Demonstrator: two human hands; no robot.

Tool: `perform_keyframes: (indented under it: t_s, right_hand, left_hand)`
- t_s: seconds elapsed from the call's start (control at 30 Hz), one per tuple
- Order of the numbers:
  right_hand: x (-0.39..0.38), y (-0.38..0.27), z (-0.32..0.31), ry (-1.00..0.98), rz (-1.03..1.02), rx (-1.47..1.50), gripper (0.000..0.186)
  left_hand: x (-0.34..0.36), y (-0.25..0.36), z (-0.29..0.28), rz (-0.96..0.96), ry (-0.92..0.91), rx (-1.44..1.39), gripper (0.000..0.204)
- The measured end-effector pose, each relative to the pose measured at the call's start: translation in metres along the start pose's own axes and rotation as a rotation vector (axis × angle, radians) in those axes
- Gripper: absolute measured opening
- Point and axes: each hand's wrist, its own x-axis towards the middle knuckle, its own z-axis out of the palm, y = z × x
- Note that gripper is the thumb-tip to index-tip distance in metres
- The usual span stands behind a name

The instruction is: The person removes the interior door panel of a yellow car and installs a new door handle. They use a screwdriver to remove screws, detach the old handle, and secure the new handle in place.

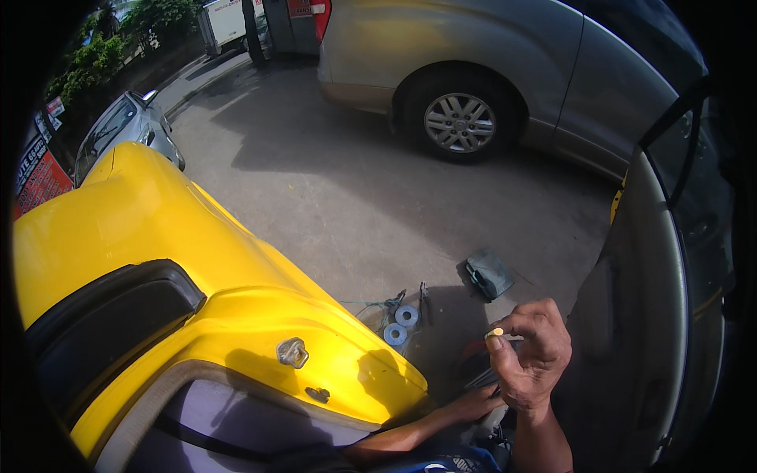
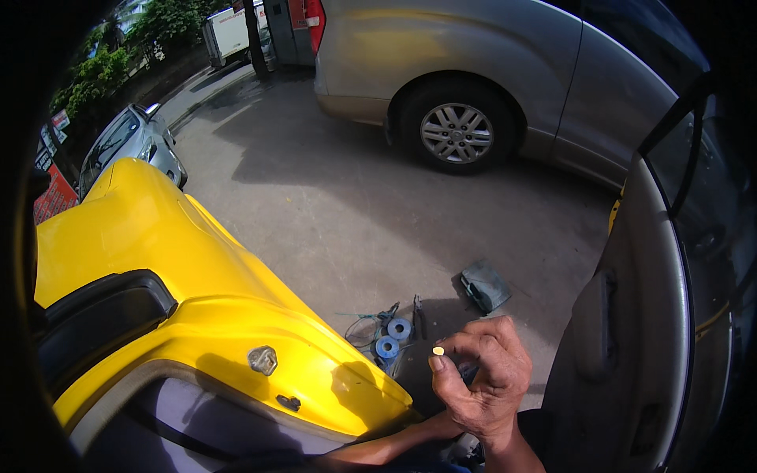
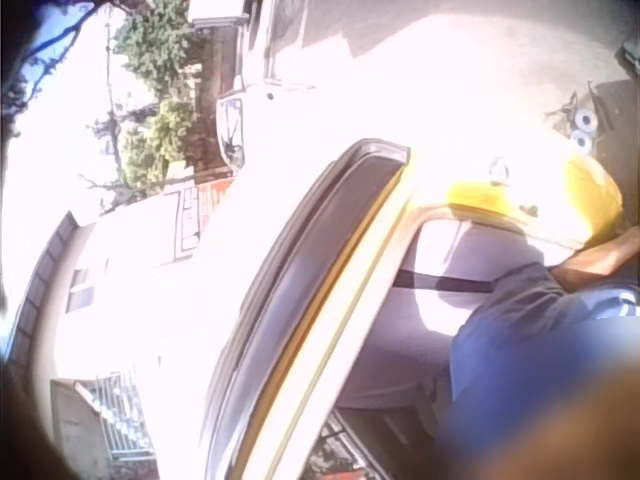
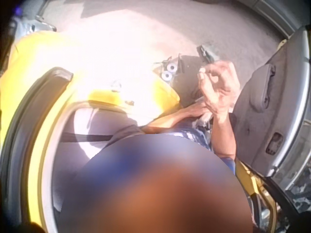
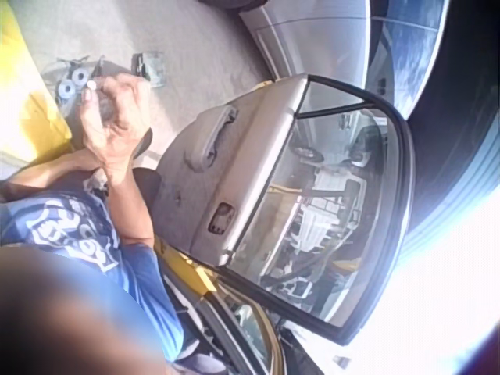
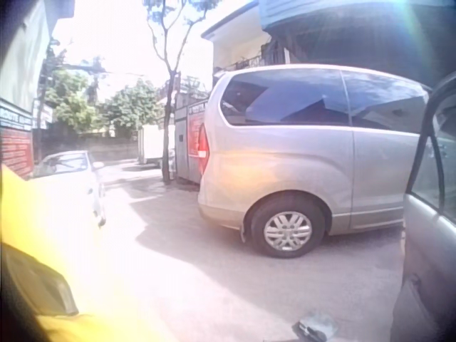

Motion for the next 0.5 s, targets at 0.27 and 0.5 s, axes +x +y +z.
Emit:
perform_keyframes:
  t_s: [0.27,0.5]
  right_hand:
    - [0.013,-0.063,-0.012,-0.069,-0.676,0.397,0.021]
    - [0.033,-0.066,-0.011,-0.209,-0.91,0.463,0.027]
  left_hand:
    - [-0.002,-0.001,0.002,-0.023,0.04,0.105,0.106]
    - [0.013,-0.017,0.01,-0.061,0.094,0.094,0.105]
